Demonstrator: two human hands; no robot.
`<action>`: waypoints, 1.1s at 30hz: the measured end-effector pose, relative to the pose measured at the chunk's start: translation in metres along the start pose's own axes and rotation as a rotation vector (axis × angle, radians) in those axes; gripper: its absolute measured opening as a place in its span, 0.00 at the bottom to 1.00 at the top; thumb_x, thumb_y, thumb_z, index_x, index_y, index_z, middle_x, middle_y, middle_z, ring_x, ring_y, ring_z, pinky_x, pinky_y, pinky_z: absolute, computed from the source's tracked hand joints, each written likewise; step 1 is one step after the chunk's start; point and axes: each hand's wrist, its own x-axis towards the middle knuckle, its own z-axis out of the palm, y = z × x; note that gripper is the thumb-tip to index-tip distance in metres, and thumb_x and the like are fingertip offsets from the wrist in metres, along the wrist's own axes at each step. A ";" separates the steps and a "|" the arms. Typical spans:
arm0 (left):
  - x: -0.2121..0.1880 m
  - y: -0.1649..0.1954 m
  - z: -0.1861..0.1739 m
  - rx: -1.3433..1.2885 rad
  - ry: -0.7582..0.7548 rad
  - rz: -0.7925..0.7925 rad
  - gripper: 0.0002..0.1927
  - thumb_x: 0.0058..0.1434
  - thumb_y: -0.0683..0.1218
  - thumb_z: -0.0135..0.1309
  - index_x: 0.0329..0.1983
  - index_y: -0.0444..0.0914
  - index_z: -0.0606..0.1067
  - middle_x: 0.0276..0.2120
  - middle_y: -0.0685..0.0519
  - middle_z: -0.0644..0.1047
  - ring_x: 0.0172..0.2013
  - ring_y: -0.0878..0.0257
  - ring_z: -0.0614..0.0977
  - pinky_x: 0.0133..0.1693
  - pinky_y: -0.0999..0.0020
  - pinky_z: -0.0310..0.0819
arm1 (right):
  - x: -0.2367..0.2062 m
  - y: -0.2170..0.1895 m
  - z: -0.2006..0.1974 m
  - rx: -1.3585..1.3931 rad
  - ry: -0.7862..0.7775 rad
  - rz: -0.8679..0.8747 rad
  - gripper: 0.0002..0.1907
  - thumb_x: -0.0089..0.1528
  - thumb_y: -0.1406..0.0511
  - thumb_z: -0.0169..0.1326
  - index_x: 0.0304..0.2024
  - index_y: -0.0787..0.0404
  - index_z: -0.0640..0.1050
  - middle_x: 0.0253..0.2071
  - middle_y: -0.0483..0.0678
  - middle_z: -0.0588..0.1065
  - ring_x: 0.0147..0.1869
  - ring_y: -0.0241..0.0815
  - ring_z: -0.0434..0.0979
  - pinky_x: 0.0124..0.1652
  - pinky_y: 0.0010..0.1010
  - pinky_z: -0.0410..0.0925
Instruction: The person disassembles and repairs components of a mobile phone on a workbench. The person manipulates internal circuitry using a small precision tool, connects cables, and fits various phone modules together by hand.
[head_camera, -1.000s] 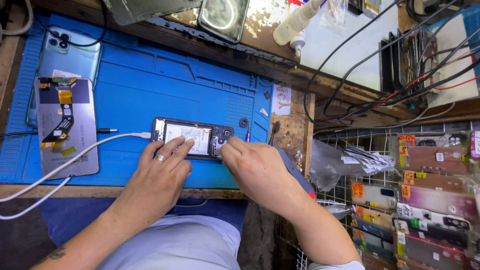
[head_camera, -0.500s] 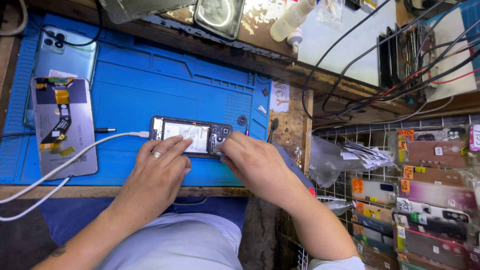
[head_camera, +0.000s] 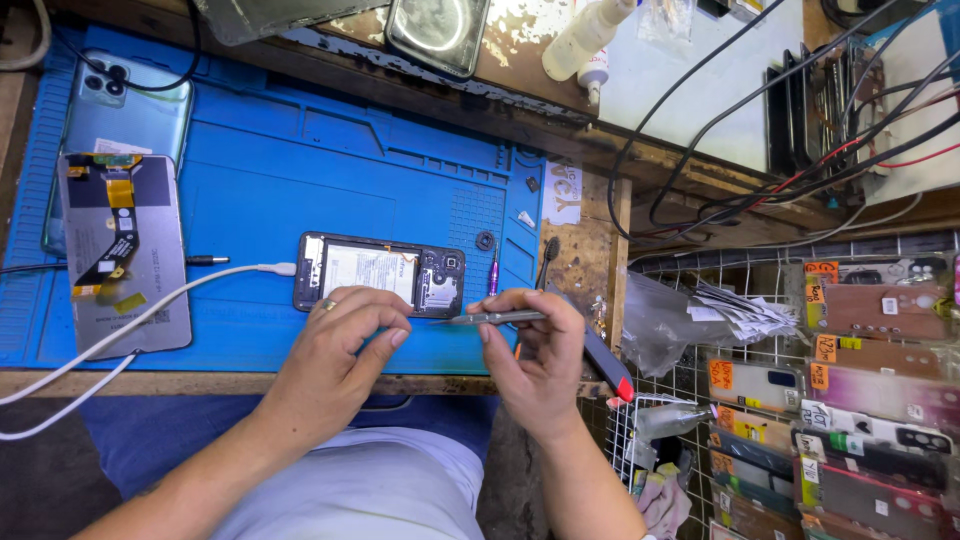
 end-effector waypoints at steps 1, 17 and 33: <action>-0.001 0.000 -0.001 0.049 0.020 0.019 0.04 0.64 0.42 0.53 0.36 0.36 0.77 0.43 0.51 0.80 0.50 0.54 0.78 0.53 0.59 0.67 | 0.001 0.004 0.002 -0.040 -0.011 -0.003 0.29 0.66 0.82 0.53 0.64 0.60 0.59 0.55 0.57 0.71 0.59 0.49 0.80 0.59 0.37 0.75; -0.003 0.000 -0.004 0.022 0.003 -0.029 0.05 0.63 0.43 0.55 0.36 0.35 0.78 0.41 0.52 0.80 0.48 0.56 0.79 0.51 0.62 0.70 | -0.008 0.007 0.008 -0.047 0.042 -0.080 0.29 0.66 0.83 0.52 0.63 0.58 0.59 0.54 0.59 0.70 0.59 0.50 0.78 0.60 0.41 0.74; -0.004 -0.001 0.002 -0.327 -0.115 -0.266 0.11 0.67 0.46 0.51 0.39 0.33 0.79 0.40 0.53 0.81 0.45 0.63 0.82 0.49 0.68 0.74 | -0.015 -0.006 0.022 0.149 0.130 -0.082 0.29 0.67 0.80 0.54 0.64 0.55 0.59 0.53 0.58 0.72 0.56 0.51 0.78 0.57 0.44 0.77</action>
